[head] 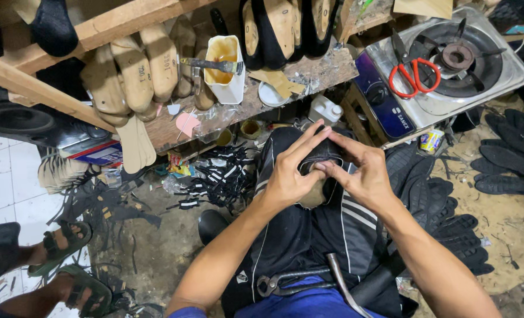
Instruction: The person sits on the floor of a shoe workshop and works a black shoe upper over a wooden last on their lap. They hammer the upper and sole with a cobbler's hammer, press and shape the toe area by hand, trim and fit the insole, and finally place the finished shoe on a shelf among other lasts.
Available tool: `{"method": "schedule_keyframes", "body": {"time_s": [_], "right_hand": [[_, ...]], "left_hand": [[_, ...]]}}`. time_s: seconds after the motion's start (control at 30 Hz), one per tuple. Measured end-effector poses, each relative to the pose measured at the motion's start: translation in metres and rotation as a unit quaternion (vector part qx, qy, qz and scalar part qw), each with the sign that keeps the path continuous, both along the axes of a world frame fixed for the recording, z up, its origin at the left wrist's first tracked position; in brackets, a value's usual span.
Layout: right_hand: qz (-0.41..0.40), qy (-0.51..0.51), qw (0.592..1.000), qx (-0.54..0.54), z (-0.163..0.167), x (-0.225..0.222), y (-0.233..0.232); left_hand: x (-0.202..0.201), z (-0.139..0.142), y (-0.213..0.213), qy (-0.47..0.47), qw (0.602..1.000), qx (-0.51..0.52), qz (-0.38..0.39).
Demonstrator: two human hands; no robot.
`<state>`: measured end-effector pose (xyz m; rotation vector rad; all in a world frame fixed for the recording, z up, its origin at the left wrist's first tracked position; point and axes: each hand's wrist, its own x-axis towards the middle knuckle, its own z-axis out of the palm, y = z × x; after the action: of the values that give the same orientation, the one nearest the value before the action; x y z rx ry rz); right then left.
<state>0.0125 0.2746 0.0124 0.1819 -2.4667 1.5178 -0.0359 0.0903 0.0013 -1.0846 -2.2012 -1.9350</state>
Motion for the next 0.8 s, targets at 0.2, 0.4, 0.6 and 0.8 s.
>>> {"method": "schedule_keyframes", "body": {"time_s": [0.2, 0.4, 0.6, 0.8], "right_hand": [[-0.041, 0.058, 0.996, 0.044, -0.002, 0.006, -0.005], [-0.005, 0.039, 0.999, -0.012, 0.013, 0.019, -0.012], [0.010, 0.060, 0.983, -0.171, 0.038, 0.041, -0.025], [-0.011, 0.172, 0.983, -0.061, 0.046, 0.050, -0.031]], "left_hand": [[0.006, -0.007, -0.001, 0.025, 1.000, 0.003, 0.011], [0.013, 0.006, -0.013, 0.023, 0.999, -0.013, -0.024], [0.025, 0.033, -0.024, 0.058, 0.998, -0.010, -0.022], [0.022, 0.050, -0.027, 0.152, 0.988, 0.033, -0.004]]}}
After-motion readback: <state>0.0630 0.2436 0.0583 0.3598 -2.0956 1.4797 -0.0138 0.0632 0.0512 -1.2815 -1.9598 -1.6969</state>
